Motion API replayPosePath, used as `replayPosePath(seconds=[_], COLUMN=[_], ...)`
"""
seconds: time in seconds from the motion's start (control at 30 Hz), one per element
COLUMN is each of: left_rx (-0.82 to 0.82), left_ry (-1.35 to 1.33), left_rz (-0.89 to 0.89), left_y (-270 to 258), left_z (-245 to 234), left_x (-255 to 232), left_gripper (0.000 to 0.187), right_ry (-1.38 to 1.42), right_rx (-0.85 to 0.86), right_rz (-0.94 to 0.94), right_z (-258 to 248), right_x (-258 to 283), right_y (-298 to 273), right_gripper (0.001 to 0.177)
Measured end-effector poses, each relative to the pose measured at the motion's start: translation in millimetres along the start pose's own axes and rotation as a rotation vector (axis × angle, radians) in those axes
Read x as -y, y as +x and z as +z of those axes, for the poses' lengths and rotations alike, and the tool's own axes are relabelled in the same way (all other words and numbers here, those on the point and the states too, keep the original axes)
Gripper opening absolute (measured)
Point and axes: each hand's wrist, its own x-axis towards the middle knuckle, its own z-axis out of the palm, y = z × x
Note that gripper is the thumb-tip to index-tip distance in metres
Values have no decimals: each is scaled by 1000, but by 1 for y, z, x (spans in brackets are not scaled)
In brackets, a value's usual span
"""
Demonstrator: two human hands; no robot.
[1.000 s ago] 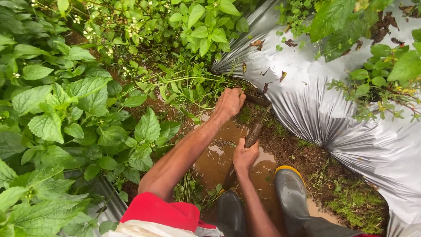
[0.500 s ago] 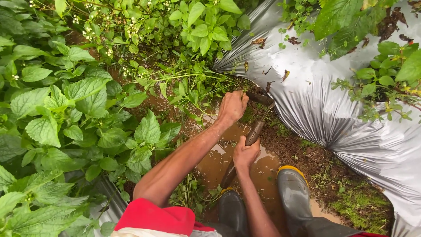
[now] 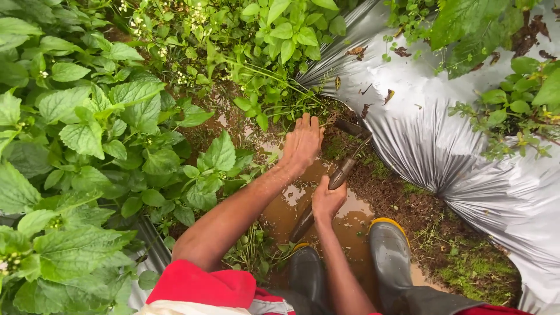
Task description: The person uses a hoe to loosen soil and remove weeds from a muddy garden bed. They pull the uprooted weeds by hand and discard them while standing in water between rows of plants covered with plastic sheeting.
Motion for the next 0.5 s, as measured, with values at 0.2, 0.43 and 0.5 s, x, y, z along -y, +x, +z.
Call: replayPosePath(seconds=[0.2, 0.43, 0.5], left_rx=[-30, -146, -135], left_ry=[129, 288, 424], left_rz=[212, 296, 282], left_y=[10, 43, 64], left_z=[-7, -1, 44], left_x=[6, 21, 41], left_gripper=[23, 33, 34], right_ry=[-18, 4, 0], right_rx=[-14, -28, -26], right_rz=[-2, 16, 25], right_z=[-6, -3, 0], right_x=[6, 6, 0], right_y=[-7, -5, -7], right_gripper=[14, 17, 19])
